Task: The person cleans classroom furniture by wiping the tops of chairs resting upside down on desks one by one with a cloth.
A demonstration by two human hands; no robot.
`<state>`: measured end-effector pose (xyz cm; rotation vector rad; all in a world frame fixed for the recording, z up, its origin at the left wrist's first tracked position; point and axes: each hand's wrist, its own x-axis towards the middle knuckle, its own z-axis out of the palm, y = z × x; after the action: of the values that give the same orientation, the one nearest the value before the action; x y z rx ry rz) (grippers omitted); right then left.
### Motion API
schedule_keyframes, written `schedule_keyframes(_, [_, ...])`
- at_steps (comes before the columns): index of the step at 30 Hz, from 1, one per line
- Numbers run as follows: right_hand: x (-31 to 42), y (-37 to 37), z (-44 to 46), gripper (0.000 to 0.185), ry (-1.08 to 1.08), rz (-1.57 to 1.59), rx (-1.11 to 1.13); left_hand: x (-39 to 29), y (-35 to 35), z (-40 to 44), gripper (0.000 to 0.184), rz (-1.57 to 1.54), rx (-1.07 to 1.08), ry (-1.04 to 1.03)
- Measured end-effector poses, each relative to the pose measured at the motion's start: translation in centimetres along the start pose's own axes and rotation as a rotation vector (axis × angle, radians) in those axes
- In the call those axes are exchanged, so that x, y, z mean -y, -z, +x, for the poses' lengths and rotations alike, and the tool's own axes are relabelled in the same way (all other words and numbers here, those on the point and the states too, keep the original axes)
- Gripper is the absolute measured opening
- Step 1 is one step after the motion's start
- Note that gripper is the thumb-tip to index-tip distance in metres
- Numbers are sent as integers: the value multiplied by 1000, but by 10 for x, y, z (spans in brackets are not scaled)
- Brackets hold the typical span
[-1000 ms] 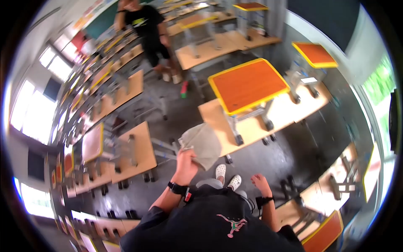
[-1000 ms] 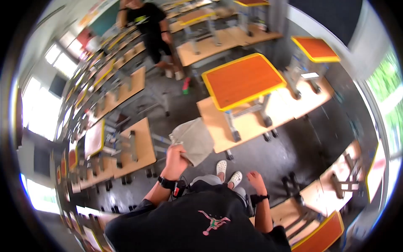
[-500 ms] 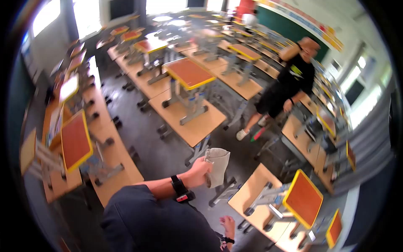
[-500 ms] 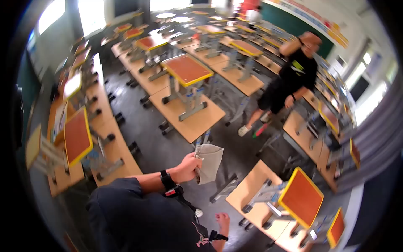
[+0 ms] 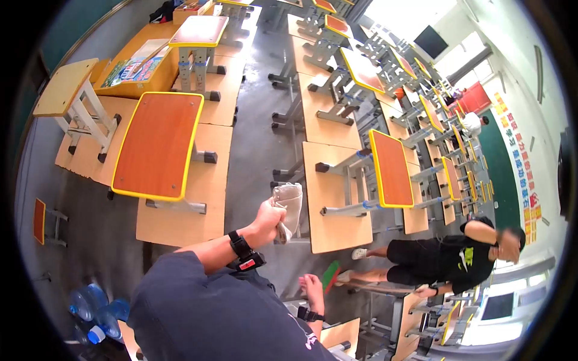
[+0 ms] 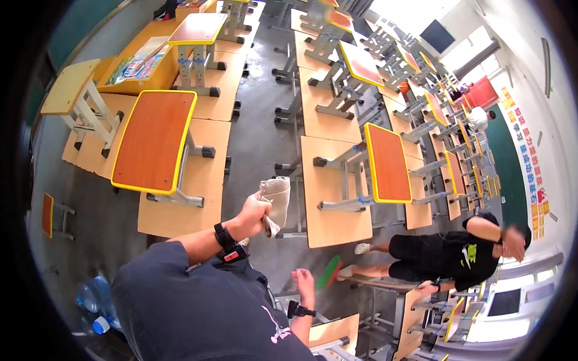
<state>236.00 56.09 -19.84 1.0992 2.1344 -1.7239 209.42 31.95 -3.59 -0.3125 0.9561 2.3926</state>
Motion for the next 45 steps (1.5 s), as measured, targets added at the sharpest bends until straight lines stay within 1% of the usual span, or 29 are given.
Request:
schedule_keyframes(2, [42,-17,23,27,29,6,83,-11,21,21,51,-32,-49,-85])
schedule_keyframes(5, [95,-44,50,26,5,-100,249,-32,50,38,53,-13,-122,-133])
schedule_keyframes(6, [109,-53,58,27,10,-172,307,-39,59,39,53,-11,-135,-114])
schedule_keyframes(8, [120,-70,88,29,37,-274,437,-46,75,39,50,-48,-180,-186])
schedule_keyframes(9, [132,-77,96,31,85,-405,490,-53,83,36,50,-34,-187,-200])
schedule_keyframes(10, [148,-88,111,32,147,-535,545,-57,85,31,50,-66,-238,-218])
schedule_keyframes(11, [185,-100,110,36,154,-628,598,-57,94,31,50,-82,-261,-222])
schedule_keyframes(12, [192,-107,131,38,185,-673,664,-54,103,29,50,-100,-286,-224])
schedule_keyframes(13, [198,-114,152,38,181,-720,700,-46,115,33,49,-123,-344,-237])
schedule_keyframes(14, [213,-122,169,38,178,-767,735,-38,127,36,46,-151,-340,-269])
schedule_keyframes(15, [236,-130,181,39,195,-801,747,-40,125,37,45,-172,-385,-275])
schedule_keyframes(16, [260,-138,194,44,203,-818,781,-44,120,39,44,-196,-432,-284])
schedule_keyframes(18, [288,-155,234,44,224,-805,821,-39,128,59,44,-212,-482,-332])
schedule_keyframes(19, [308,-162,252,43,314,-924,828,-41,124,68,44,-239,-501,-346])
schedule_keyframes(20, [323,-168,271,42,394,-894,850,-41,118,74,44,-264,-524,-356])
schedule_keyframes(22, [357,-178,300,38,447,-865,832,-49,109,95,45,-246,-505,-395])
schedule_keyframes(24, [378,-187,347,38,547,-812,825,-52,109,125,51,-264,-615,-415])
schedule_keyframes(25, [385,-191,372,37,539,-725,809,-51,115,137,53,-247,-595,-406])
schedule_keyframes(26, [403,-194,384,35,596,-682,775,-47,129,150,55,-170,-565,-424])
schedule_keyframes(28, [423,-206,420,32,522,-582,694,-88,84,168,45,-186,-590,-471])
schedule_keyframes(31, [444,-223,470,30,490,-532,652,-129,54,193,46,-186,-603,-468])
schedule_keyframes(32, [456,-227,477,30,494,-518,655,-136,56,205,46,-172,-603,-473])
schedule_keyframes(34, [487,-236,489,30,389,-425,689,-148,72,235,45,-145,-591,-470])
schedule_keyframes(39, [517,-268,572,33,354,-358,733,-202,83,321,45,-120,-610,-492])
schedule_keyframes(41, [535,-279,612,35,271,-360,629,-227,100,368,44,-137,-611,-506])
schedule_keyframes(42, [535,-285,639,35,271,-362,621,-241,100,385,43,-157,-622,-504])
schedule_keyframes(43, [536,-287,663,35,260,-364,534,-259,101,404,42,-151,-616,-460])
schedule_keyframes(44, [526,-290,698,36,253,-361,447,-272,116,428,38,-147,-545,-477])
schedule_keyframes(45, [485,-294,764,34,367,-416,398,-296,111,448,38,-155,-522,-475])
